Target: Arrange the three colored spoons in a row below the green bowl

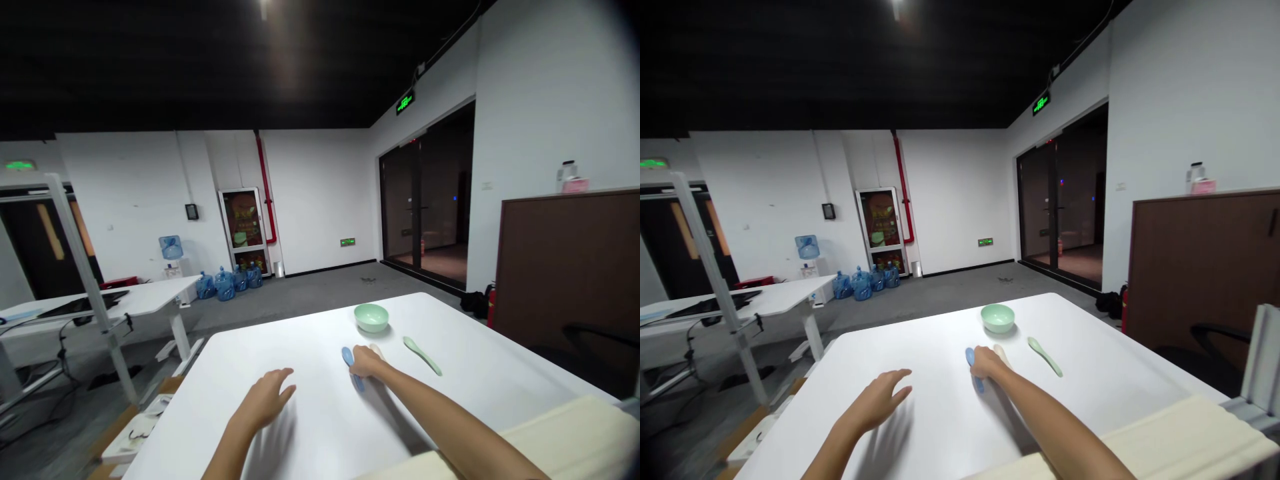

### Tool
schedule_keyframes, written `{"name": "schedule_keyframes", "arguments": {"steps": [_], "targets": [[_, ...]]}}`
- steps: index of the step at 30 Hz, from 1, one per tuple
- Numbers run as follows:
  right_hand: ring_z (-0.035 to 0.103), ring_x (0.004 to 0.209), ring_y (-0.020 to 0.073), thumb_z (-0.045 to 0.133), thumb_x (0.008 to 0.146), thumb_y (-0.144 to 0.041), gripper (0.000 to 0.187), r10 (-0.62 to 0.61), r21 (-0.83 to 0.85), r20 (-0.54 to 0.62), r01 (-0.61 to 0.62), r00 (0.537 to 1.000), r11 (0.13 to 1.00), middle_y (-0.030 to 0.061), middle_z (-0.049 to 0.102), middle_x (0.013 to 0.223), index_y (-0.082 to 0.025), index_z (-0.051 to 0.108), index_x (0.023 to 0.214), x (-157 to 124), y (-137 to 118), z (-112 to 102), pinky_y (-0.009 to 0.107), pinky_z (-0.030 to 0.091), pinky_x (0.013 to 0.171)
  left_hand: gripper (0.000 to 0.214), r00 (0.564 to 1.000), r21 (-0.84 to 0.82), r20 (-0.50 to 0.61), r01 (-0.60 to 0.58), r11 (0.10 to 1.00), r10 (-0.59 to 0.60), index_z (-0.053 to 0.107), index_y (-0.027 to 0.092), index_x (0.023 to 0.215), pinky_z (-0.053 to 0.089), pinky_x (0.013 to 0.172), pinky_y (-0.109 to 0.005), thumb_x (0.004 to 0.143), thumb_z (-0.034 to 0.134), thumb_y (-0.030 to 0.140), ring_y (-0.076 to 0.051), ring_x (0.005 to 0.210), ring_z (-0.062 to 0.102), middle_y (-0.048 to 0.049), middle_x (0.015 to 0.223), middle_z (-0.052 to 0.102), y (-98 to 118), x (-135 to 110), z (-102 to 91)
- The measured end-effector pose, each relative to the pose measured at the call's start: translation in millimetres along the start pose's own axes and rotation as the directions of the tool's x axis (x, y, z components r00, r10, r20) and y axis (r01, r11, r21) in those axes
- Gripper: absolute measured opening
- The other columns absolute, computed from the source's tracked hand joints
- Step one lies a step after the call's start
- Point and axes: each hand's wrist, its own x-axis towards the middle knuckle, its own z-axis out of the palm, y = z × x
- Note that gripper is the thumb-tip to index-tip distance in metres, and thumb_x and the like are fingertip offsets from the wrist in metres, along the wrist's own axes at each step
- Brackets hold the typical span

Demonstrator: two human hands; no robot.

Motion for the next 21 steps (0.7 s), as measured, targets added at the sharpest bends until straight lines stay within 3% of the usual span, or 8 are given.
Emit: {"name": "schedule_keyframes", "arguments": {"steps": [3, 6, 8, 13, 15, 18, 21], "targets": [[0.069, 0.078, 0.0212, 0.066, 0.071, -0.023, 0.006, -0.016, 0.020, 0.003, 0.016, 1.000, 1.000, 0.0057, 0.074, 0.072, -0.018, 0.064, 0.070, -2, -1, -2, 0.030, 0.046, 0.079, 0.056, 1.000, 0.000, -0.002, -0.001, 1.000, 0.001, 0.052, 0.024, 0.138, 0.040, 0.106, -0.041, 0.092, 0.040, 0.053, -0.028, 0.131, 0.049, -0.0068, 0.142, 0.057, 0, -1, -0.6], [0.070, 0.088, 0.0259, 0.062, 0.079, -0.039, 0.026, -0.001, 0.021, -0.074, 0.003, 0.997, 1.000, 0.0123, 0.075, 0.093, -0.016, 0.070, 0.087, -5, 0, -14, 0.031, 0.047, 0.075, 0.056, 1.000, 0.006, 0.000, 0.002, 1.000, -0.002, 0.052, 0.024, 0.139, 0.040, 0.107, -0.041, 0.092, 0.040, 0.053, -0.027, 0.132, 0.049, -0.0068, 0.141, 0.057, 0, -1, -0.8], [0.068, 0.097, 0.0286, 0.054, 0.085, -0.049, 0.041, 0.011, 0.020, -0.153, -0.008, 0.988, 1.000, 0.0162, 0.073, 0.107, -0.014, 0.070, 0.098, -8, 5, -29, 0.032, 0.047, 0.074, 0.056, 1.000, 0.011, -0.001, -0.003, 1.000, 0.003, 0.052, 0.024, 0.139, 0.040, 0.107, -0.040, 0.092, 0.040, 0.054, -0.027, 0.131, 0.050, -0.0067, 0.141, 0.057, 1, -1, -0.8], [0.066, 0.103, 0.0292, 0.039, 0.092, -0.057, 0.055, 0.012, 0.023, -0.295, -0.005, 0.955, 1.000, 0.0171, 0.072, 0.107, -0.014, 0.071, 0.101, -27, 33, -78, 0.033, 0.046, 0.082, 0.054, 1.000, 0.029, -0.007, -0.008, 1.000, 0.008, 0.052, 0.024, 0.138, 0.040, 0.106, -0.041, 0.093, 0.040, 0.051, -0.028, 0.131, 0.049, -0.0070, 0.141, 0.057, 2, 0, -1.3], [0.063, 0.111, 0.0290, 0.040, 0.091, -0.060, 0.059, -0.032, 0.046, -0.359, 0.052, 0.933, 0.998, 0.0163, 0.069, 0.118, -0.015, 0.066, 0.119, -41, 49, -90, 0.034, 0.044, 0.088, 0.053, 1.000, 0.038, -0.009, -0.010, 0.999, 0.010, 0.052, 0.024, 0.138, 0.040, 0.105, -0.041, 0.093, 0.040, 0.049, -0.028, 0.130, 0.050, -0.0071, 0.141, 0.057, 4, 0, -1.8], [0.055, 0.124, 0.0313, 0.041, 0.089, -0.062, 0.064, -0.075, 0.020, -0.398, 0.090, 0.914, 0.996, 0.0140, 0.060, 0.135, -0.018, 0.058, 0.132, -63, 73, -91, 0.038, 0.041, 0.096, 0.053, 1.000, 0.047, -0.012, -0.011, 0.999, 0.012, 0.051, 0.024, 0.139, 0.040, 0.106, -0.041, 0.093, 0.039, 0.048, -0.027, 0.130, 0.050, -0.0071, 0.142, 0.057, 5, 0, -2.8], [0.044, 0.135, 0.0346, 0.041, 0.088, -0.065, 0.068, -0.075, -0.015, -0.385, 0.075, 0.920, 0.997, 0.0137, 0.050, 0.146, -0.023, 0.052, 0.140, -81, 93, -79, 0.046, 0.038, 0.101, 0.053, 1.000, 0.046, -0.017, -0.014, 0.999, 0.015, 0.052, 0.024, 0.138, 0.039, 0.106, -0.040, 0.093, 0.039, 0.049, -0.027, 0.131, 0.050, -0.0072, 0.142, 0.057, 5, 0, -3.4]]}}
